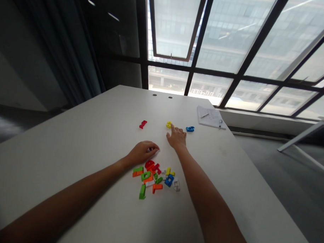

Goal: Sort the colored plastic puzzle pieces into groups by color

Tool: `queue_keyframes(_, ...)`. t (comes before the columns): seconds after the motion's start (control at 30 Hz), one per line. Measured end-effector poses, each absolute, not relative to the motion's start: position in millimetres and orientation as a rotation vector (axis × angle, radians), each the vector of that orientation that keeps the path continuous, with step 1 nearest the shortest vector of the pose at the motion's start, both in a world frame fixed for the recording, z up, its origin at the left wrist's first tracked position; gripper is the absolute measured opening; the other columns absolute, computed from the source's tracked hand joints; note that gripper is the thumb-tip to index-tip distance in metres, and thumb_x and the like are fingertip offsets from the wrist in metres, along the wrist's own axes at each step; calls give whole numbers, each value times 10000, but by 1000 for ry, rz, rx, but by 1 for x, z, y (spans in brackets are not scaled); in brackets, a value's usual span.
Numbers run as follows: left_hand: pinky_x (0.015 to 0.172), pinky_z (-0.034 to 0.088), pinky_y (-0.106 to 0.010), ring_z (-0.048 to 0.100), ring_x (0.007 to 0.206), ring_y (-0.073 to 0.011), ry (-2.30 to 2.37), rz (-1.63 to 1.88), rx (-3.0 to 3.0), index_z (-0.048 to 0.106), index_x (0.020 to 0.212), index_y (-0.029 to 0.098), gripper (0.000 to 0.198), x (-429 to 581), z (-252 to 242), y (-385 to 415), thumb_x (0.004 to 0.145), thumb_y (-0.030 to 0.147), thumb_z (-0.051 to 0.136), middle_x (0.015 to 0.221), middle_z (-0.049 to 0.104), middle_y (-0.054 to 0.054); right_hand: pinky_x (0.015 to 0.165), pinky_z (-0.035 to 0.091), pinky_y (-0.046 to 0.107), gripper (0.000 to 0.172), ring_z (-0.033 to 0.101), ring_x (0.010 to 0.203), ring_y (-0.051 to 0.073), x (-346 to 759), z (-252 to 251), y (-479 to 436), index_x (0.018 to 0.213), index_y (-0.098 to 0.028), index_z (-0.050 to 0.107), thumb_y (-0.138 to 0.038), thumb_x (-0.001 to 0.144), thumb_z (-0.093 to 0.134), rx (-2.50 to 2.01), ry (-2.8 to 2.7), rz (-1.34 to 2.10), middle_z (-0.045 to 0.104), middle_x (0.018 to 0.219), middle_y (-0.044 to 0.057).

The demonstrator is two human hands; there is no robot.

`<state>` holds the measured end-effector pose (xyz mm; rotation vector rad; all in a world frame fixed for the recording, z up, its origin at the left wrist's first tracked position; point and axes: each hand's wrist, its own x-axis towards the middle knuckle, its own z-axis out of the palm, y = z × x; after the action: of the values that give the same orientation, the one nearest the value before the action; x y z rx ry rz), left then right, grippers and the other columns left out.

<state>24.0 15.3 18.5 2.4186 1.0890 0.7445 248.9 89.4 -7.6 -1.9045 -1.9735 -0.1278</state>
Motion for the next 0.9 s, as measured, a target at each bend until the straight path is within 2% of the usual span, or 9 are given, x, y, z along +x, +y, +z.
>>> queue_keyframes(0.07,747,470,-281,636,779,-165,1078,742,2405,772,1019,233,267,24,18,16,975,355,538,926,741,-33,1038,362,497,606,501,1231,362,250,-9,89,1542,-190,403,-402,995,558,-1908,-1945,-112,597,1362,175)
queue_keyframes(0.17,718,464,-267,634,770,-155,1044,716,2372,776,1027,235,268,24,18,16,964,351,543,944,750,-26,1037,372,468,519,522,1218,342,251,-7,85,1480,-163,470,-325,995,556,-1923,-1902,-104,629,1314,170)
queue_keyframes(0.37,669,460,-234,594,691,-129,887,562,2193,785,1054,204,287,10,24,21,902,323,572,828,730,-10,1020,413,416,237,582,1138,292,251,-2,64,1151,-179,710,-198,985,542,-1770,-2036,-74,704,1192,119)
queue_keyframes(0.43,659,463,-230,602,700,-132,796,477,2133,780,1086,194,300,2,30,24,868,286,597,857,743,-19,1030,428,412,219,592,1145,271,254,-4,47,1114,-201,728,-180,970,564,-1643,-2101,-36,707,1206,94)
queue_keyframes(0.5,701,489,-237,643,794,-156,687,395,2118,779,1109,212,323,-6,37,28,821,234,633,984,768,-33,1044,443,421,232,598,1166,256,259,-8,25,1125,-218,732,-168,953,585,-1508,-2136,5,701,1232,81)
queue_keyframes(0.6,865,523,-265,668,1025,-200,545,306,2155,772,1154,289,407,-14,49,30,776,170,681,1168,754,-18,1055,460,457,247,609,1177,258,267,-13,-6,1131,-228,739,-167,935,603,-1348,-2159,60,702,1236,83)
queue_keyframes(0.67,942,520,-280,659,1113,-213,515,282,2190,752,1205,333,469,-17,55,29,765,171,727,1219,739,-6,1050,470,470,240,620,1167,259,271,-14,-19,1122,-232,745,-174,928,616,-1280,-2175,97,710,1219,84)
queue_keyframes(0.8,948,527,-283,657,1125,-227,514,266,2265,750,1209,352,507,-16,57,26,717,283,849,1205,733,-20,1021,485,460,199,650,1107,251,272,-11,-25,1041,-238,759,-162,911,629,-1250,-2148,140,733,1153,68)
queue_keyframes(0.9,901,531,-279,661,1056,-217,604,267,2285,744,1217,345,512,-11,49,25,718,352,859,1186,724,-25,996,486,449,185,657,1075,249,270,-8,-22,1006,-242,755,-151,903,632,-1244,-2141,142,741,1122,57)
